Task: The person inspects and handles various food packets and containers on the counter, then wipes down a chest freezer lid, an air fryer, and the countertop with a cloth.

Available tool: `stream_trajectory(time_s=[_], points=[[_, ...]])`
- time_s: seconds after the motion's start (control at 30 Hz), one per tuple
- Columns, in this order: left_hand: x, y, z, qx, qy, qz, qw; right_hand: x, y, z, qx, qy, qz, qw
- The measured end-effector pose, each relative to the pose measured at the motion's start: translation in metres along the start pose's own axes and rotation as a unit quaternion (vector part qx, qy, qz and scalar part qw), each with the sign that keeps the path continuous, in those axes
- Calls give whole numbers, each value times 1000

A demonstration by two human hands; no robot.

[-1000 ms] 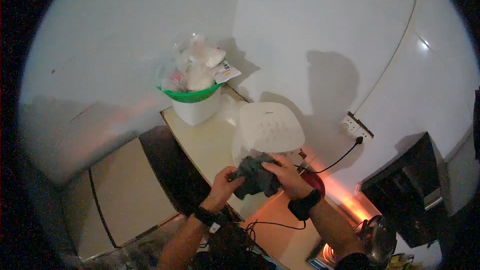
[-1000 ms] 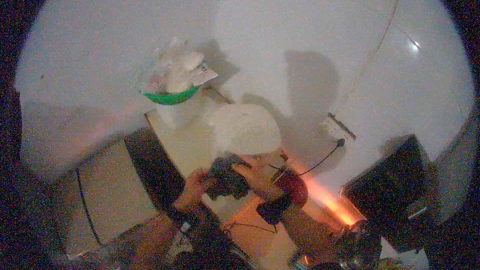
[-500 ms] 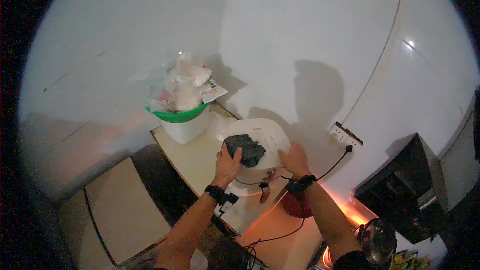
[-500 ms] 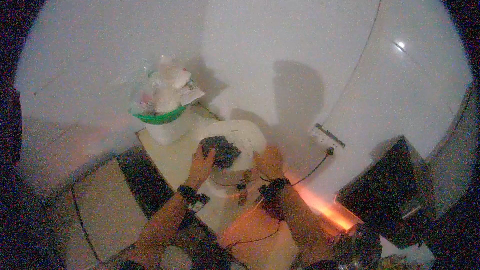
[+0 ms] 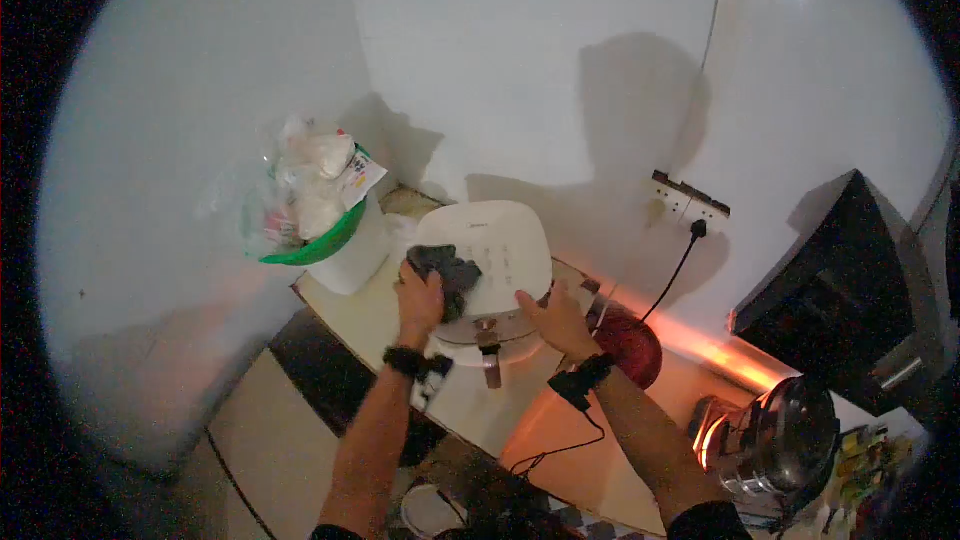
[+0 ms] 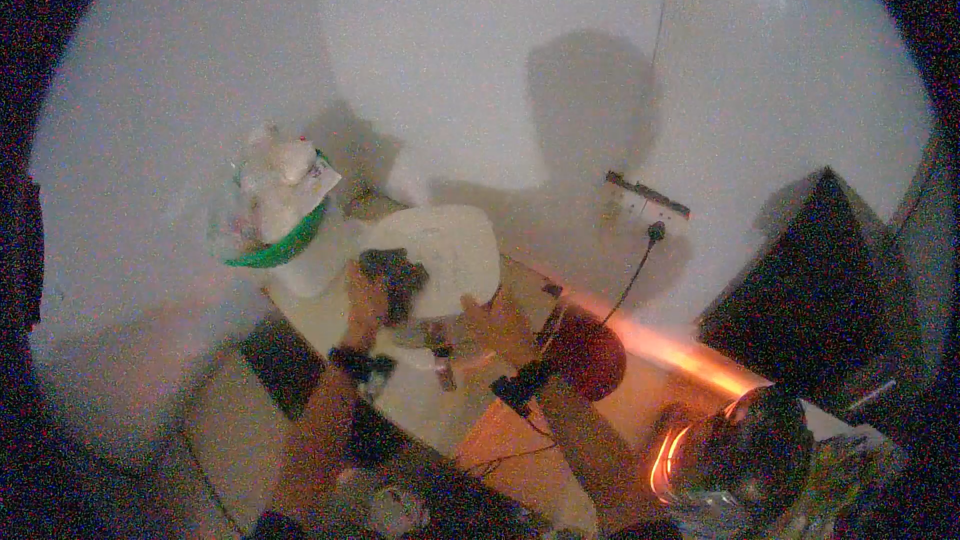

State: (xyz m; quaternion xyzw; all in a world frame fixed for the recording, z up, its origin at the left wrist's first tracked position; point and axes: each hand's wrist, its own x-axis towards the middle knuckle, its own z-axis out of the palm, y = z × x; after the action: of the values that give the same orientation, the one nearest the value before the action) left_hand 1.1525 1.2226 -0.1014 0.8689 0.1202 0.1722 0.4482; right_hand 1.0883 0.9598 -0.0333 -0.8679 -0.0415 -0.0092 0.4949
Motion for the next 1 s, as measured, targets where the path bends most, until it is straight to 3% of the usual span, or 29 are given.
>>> stream_trajectory(time_s=[0.07, 0.13, 0.23, 0.3, 0.37, 0.47, 0.53, 0.6, 0.67, 0.73, 0.77, 0.8, 0.87, 0.93, 1.0], points=[[-48, 23, 2, 68, 40, 48, 996, 1, 0, 4, 14, -25, 13, 1000], [-89, 44, 4, 165, 83, 143, 972, 1, 5, 14, -65, 27, 53, 996], [-92, 46, -3, 293, 39, 219, 930, -6, 1, 9, -12, 47, -31, 998], [-72, 8, -10, 326, 12, 273, 905, 1, 9, -10, 21, -2, 9, 1000], [-49, 21, -34, 251, -76, 245, 933, 20, 30, -12, 59, -44, 47, 996], [-23, 13, -33, 183, -86, 211, 956, 31, 84, 28, 159, -25, -25, 987], [-32, 35, -28, 214, -76, 211, 951, 8, 89, 54, 167, -34, -62, 983], [-49, 63, -18, 390, -50, 167, 904, 3, 90, 74, 173, -38, -20, 984], [-70, 74, 0, 384, -40, 162, 908, -11, 72, 73, 178, -48, 17, 983], [-82, 83, 15, 372, -30, 167, 912, -27, 48, 52, 354, -93, -4, 930], [-86, 88, 23, 348, -37, 237, 906, -29, 52, 51, 411, -107, -9, 905], [-88, 92, 28, 320, -44, 306, 895, -20, 90, 77, 346, -92, 30, 933], [-76, 95, 41, 328, -59, 346, 877, -9, 139, 113, 281, -66, 72, 955], [-55, 107, 48, 337, -137, 410, 837, -10, 143, 120, 485, -52, 21, 873], [-48, 117, 61, 348, -130, 435, 820, -34, 110, 90, 474, -24, 29, 880]])
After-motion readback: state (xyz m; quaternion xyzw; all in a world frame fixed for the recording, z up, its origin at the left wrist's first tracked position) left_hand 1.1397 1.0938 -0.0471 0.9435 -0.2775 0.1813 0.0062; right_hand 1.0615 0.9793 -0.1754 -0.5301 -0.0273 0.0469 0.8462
